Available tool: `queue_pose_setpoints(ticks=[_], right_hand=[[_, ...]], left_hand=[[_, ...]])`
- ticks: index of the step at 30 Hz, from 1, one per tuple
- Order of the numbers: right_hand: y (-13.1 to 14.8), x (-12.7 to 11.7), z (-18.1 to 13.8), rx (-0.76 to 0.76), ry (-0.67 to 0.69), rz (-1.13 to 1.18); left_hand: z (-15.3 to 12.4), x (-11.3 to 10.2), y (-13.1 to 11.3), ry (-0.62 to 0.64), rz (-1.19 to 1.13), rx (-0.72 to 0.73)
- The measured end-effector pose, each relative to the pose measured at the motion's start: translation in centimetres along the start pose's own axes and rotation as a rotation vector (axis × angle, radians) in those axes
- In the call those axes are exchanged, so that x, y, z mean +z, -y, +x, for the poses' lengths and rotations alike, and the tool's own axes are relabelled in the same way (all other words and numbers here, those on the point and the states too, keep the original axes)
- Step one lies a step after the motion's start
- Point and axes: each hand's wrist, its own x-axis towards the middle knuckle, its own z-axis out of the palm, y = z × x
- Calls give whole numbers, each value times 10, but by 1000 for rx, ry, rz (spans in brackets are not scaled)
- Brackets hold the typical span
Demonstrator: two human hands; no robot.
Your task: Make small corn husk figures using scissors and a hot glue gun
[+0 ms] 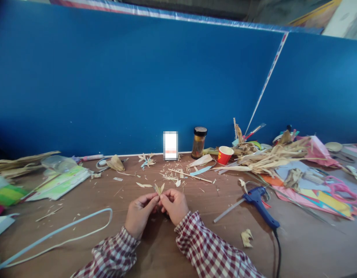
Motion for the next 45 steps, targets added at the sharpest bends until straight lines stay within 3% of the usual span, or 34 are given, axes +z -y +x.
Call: queue_pose_setpoints(ticks=[13,20,31,45], right_hand=[[5,1,-3,-26,-17,-18],[7,2,-6,-111,-14,-80],[4,2,-6,-155,-21,-155],[4,2,-6,-181,-37,-195]], left_hand=[[1,1,2,-20,-84,-15],[-1,2,3,-5,-165,-101],[1,1,3,8,-87,-38],[3,0,4,29,-123,-141]])
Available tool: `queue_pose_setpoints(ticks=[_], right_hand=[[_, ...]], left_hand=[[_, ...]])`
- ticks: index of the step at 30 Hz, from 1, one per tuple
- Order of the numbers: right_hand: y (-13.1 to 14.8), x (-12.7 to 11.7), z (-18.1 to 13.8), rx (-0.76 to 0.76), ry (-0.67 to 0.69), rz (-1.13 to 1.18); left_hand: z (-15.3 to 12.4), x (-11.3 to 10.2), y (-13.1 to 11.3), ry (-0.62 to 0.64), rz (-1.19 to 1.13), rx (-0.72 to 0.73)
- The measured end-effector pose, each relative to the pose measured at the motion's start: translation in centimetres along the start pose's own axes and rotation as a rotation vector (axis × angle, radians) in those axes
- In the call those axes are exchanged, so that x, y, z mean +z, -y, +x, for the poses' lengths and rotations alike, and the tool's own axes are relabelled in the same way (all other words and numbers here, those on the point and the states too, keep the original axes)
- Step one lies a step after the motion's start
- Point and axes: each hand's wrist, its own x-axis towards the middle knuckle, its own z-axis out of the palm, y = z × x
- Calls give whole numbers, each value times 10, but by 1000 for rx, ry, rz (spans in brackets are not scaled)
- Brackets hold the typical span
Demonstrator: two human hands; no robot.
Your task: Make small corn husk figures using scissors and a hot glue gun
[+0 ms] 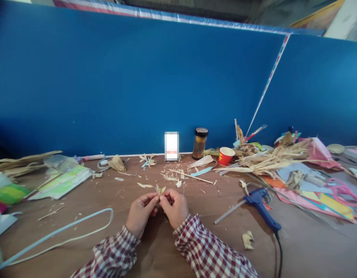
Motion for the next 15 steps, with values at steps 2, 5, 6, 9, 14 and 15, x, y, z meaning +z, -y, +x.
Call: queue_pose_setpoints(ticks=[2,5,6,9,14,15], right_hand=[[0,0,0,-1,1,3],[0,0,0,-31,-14,-28],[0,0,0,-52,-27,-53],[2,0,-1,-114,-73,-133],[5,0,-3,-126,-90,-169],[5,0,-3,-125,-87,-164]], left_hand=[[0,0,0,-7,19,-4],[0,-1,1,-10,56,15],[0,-1,1,-12,70,26],[0,-1,0,-10,112,69],[-1,-1,-1,15,134,109],[-1,-1,-1,21,134,112]])
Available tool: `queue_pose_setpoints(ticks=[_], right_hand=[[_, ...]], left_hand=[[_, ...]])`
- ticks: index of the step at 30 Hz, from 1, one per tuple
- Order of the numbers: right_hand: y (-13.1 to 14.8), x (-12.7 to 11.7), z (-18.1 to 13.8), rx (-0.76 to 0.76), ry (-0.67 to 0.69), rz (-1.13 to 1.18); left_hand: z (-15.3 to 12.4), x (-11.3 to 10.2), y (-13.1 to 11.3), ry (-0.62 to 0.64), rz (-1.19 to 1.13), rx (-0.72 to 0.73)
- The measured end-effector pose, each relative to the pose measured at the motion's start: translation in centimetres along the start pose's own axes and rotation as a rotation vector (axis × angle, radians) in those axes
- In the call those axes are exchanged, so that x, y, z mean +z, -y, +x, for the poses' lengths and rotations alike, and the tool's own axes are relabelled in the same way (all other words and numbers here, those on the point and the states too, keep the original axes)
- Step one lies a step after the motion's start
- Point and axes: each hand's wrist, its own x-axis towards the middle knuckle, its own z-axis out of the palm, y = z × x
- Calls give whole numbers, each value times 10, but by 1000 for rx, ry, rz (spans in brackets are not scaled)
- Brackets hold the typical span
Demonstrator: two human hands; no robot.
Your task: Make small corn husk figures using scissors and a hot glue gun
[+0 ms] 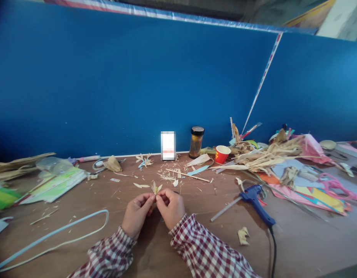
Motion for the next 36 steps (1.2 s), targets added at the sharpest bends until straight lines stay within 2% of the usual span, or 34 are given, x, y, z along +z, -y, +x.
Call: queue_pose_setpoints(ticks=[10,16,28,36], right_hand=[[1,-4,3,106,45,199],[3,-5,6,68,65,316],[2,-6,7,89,39,270],[-4,-5,8,109,79,241]], left_hand=[[-1,1,-2,12,-53,-32],[-2,2,-2,74,-42,-25],[-2,1,2,74,-47,-31],[-1,1,0,95,-38,-37]])
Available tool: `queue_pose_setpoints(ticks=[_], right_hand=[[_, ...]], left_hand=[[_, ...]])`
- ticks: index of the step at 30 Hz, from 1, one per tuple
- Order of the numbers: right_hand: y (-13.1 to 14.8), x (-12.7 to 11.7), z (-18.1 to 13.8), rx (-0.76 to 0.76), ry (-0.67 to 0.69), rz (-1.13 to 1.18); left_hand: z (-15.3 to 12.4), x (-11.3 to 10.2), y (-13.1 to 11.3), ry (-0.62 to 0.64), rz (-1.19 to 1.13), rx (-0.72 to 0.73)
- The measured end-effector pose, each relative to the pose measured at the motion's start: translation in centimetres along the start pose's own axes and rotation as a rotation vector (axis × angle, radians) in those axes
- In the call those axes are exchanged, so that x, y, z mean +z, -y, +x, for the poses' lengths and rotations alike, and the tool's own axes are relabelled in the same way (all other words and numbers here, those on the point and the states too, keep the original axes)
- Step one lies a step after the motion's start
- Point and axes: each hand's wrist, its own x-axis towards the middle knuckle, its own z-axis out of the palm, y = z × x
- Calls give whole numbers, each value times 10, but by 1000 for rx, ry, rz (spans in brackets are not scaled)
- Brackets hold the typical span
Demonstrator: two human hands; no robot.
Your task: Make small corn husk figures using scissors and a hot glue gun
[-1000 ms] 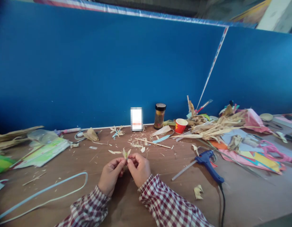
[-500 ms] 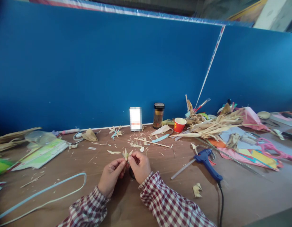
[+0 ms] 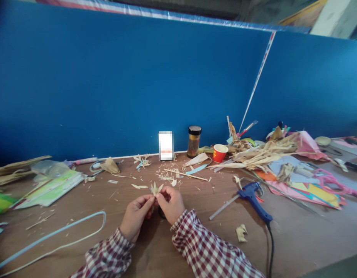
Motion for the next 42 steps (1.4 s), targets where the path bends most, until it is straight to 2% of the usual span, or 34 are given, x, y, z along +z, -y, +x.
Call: queue_pose_setpoints(ticks=[6,14,22,27,32,37,42], right_hand=[[-9,1,0,4,5,-44],[-6,-1,2,22,3,-63],[-8,-2,3,125,81,34],[-9,-3,4,113,76,62],[-12,-4,5,154,128,128],[-17,-3,7,187,139,190],[-15,-2,5,189,116,172]], left_hand=[[-1,1,-1,-6,30,-40],[-2,0,-3,-29,26,-110],[2,-5,-8,38,-2,-219],[1,-6,-9,106,-68,-266],[2,-9,-9,153,-112,-276],[2,-11,-13,125,-159,-314],[2,-11,-18,98,-237,-278]])
